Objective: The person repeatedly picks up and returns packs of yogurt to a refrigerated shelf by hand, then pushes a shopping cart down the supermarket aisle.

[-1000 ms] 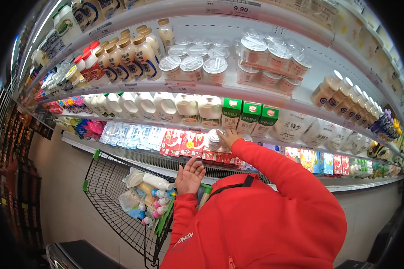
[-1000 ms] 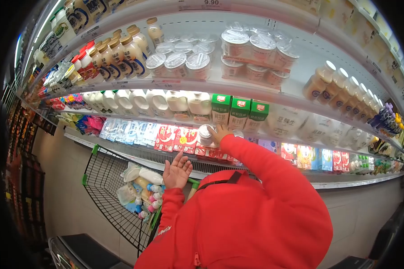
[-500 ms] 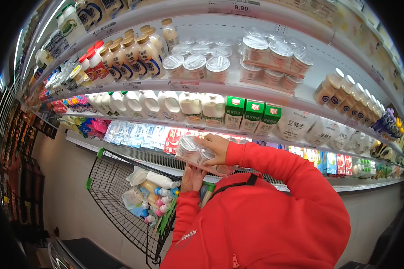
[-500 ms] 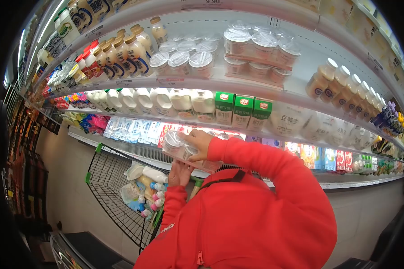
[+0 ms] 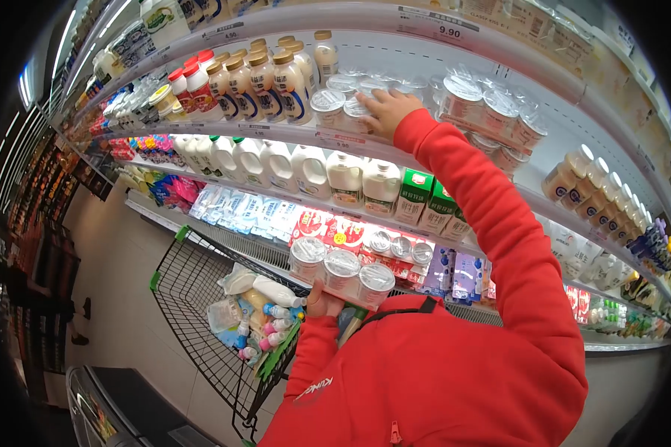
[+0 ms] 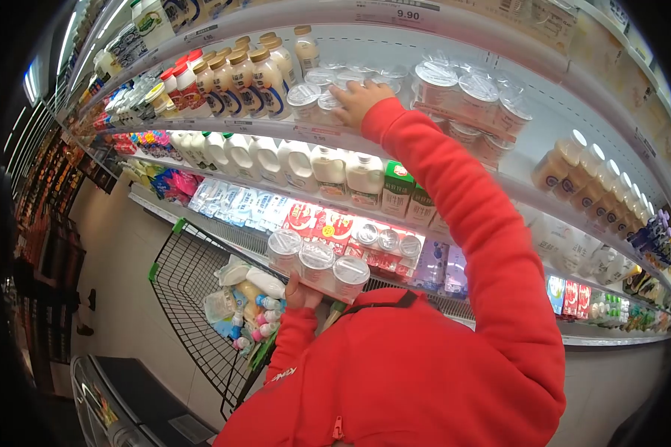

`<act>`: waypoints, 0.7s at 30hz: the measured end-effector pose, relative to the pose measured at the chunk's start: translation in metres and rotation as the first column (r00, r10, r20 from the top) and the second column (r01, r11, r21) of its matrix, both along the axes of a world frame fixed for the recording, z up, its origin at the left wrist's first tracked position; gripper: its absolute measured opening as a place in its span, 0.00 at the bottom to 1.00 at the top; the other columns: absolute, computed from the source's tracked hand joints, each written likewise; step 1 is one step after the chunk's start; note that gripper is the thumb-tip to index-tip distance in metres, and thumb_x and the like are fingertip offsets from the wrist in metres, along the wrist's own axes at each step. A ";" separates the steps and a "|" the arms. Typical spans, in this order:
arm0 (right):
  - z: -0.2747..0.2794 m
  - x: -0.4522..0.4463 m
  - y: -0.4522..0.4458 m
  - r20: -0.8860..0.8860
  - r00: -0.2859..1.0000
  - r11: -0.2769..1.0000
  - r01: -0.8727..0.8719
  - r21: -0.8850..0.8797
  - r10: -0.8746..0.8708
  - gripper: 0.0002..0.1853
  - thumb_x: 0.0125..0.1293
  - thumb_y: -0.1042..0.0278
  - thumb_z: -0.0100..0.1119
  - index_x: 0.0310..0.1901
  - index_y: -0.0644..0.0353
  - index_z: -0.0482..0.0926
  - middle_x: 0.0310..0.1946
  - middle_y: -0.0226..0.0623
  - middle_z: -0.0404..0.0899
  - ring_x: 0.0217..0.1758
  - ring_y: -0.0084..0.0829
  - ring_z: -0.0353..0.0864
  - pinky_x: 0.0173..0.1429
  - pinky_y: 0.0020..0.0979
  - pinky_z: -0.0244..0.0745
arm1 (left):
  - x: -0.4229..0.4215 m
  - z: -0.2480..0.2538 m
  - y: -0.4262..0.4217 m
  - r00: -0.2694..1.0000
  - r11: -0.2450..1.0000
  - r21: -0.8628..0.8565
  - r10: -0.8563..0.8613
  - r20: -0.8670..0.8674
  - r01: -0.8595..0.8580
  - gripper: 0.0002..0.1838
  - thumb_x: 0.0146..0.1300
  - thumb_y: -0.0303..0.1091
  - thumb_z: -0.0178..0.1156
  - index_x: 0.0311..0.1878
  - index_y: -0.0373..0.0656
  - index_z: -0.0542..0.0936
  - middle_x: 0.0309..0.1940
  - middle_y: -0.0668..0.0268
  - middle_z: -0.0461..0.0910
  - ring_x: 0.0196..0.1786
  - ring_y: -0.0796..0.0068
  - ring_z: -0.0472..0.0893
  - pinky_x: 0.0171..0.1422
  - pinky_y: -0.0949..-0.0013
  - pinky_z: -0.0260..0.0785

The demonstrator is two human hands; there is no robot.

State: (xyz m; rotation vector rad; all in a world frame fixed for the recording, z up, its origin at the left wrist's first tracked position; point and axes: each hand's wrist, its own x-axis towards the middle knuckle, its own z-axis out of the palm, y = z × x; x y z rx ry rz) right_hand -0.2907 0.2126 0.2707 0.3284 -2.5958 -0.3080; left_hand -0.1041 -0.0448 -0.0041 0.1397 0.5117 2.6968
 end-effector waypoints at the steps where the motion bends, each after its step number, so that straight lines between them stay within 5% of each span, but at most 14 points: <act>1: 0.002 -0.004 0.003 0.149 0.989 0.997 0.005 -0.079 0.007 0.27 0.67 0.43 0.45 0.66 0.40 0.66 0.62 0.37 0.69 0.66 0.42 0.66 0.64 0.48 0.63 | -0.001 0.001 -0.001 1.000 1.000 0.025 0.016 0.014 -0.017 0.39 0.61 0.51 0.61 0.69 0.41 0.60 0.66 0.59 0.65 0.68 0.57 0.65 0.73 0.49 0.53; 4: 0.000 -0.010 0.007 0.094 0.996 0.999 0.002 -0.044 0.002 0.26 0.67 0.47 0.48 0.64 0.46 0.68 0.62 0.40 0.69 0.64 0.41 0.69 0.63 0.43 0.67 | -0.004 -0.003 -0.004 0.996 0.991 0.106 0.079 0.029 -0.082 0.38 0.60 0.51 0.62 0.68 0.41 0.62 0.65 0.59 0.67 0.67 0.58 0.67 0.72 0.49 0.55; 7: -0.021 -0.037 0.023 -0.144 0.974 0.983 -0.181 -0.032 0.174 0.24 0.68 0.50 0.49 0.59 0.54 0.71 0.61 0.41 0.71 0.60 0.44 0.73 0.60 0.43 0.69 | -0.004 0.004 -0.006 0.986 0.972 0.167 0.160 0.049 -0.166 0.38 0.61 0.52 0.61 0.68 0.42 0.62 0.65 0.59 0.67 0.67 0.57 0.67 0.72 0.48 0.55; 14: -0.005 -0.024 0.014 0.136 0.989 0.985 -0.027 -0.169 0.051 0.22 0.65 0.54 0.54 0.56 0.60 0.72 0.60 0.44 0.70 0.54 0.49 0.76 0.58 0.42 0.71 | -0.005 0.008 -0.015 0.977 0.961 0.180 0.210 0.030 -0.212 0.39 0.60 0.54 0.61 0.69 0.42 0.61 0.65 0.60 0.67 0.67 0.57 0.67 0.72 0.48 0.55; 17: -0.012 0.000 0.002 -0.334 0.901 0.956 -0.292 0.009 0.278 0.24 0.64 0.57 0.57 0.58 0.60 0.71 0.58 0.45 0.72 0.57 0.47 0.74 0.61 0.42 0.69 | -0.006 0.007 -0.013 0.984 0.971 0.163 0.178 -0.004 -0.175 0.40 0.61 0.54 0.60 0.70 0.44 0.59 0.67 0.60 0.65 0.68 0.56 0.64 0.73 0.47 0.53; 19: -0.018 0.050 -0.026 -0.346 0.844 0.881 -0.465 -0.089 0.410 0.25 0.62 0.59 0.59 0.59 0.60 0.70 0.57 0.46 0.72 0.59 0.45 0.72 0.62 0.41 0.67 | -0.006 0.006 -0.009 0.991 0.977 0.166 0.137 -0.003 -0.135 0.39 0.61 0.52 0.61 0.70 0.44 0.59 0.67 0.61 0.65 0.68 0.58 0.64 0.73 0.48 0.54; 21: -0.041 0.100 -0.046 -0.085 0.827 0.743 -0.540 -0.397 0.556 0.24 0.62 0.59 0.60 0.57 0.60 0.72 0.53 0.47 0.76 0.56 0.46 0.74 0.60 0.40 0.69 | -0.006 0.002 -0.007 0.995 0.985 0.138 0.103 0.007 -0.103 0.39 0.61 0.52 0.61 0.70 0.44 0.58 0.67 0.61 0.64 0.69 0.58 0.64 0.73 0.48 0.53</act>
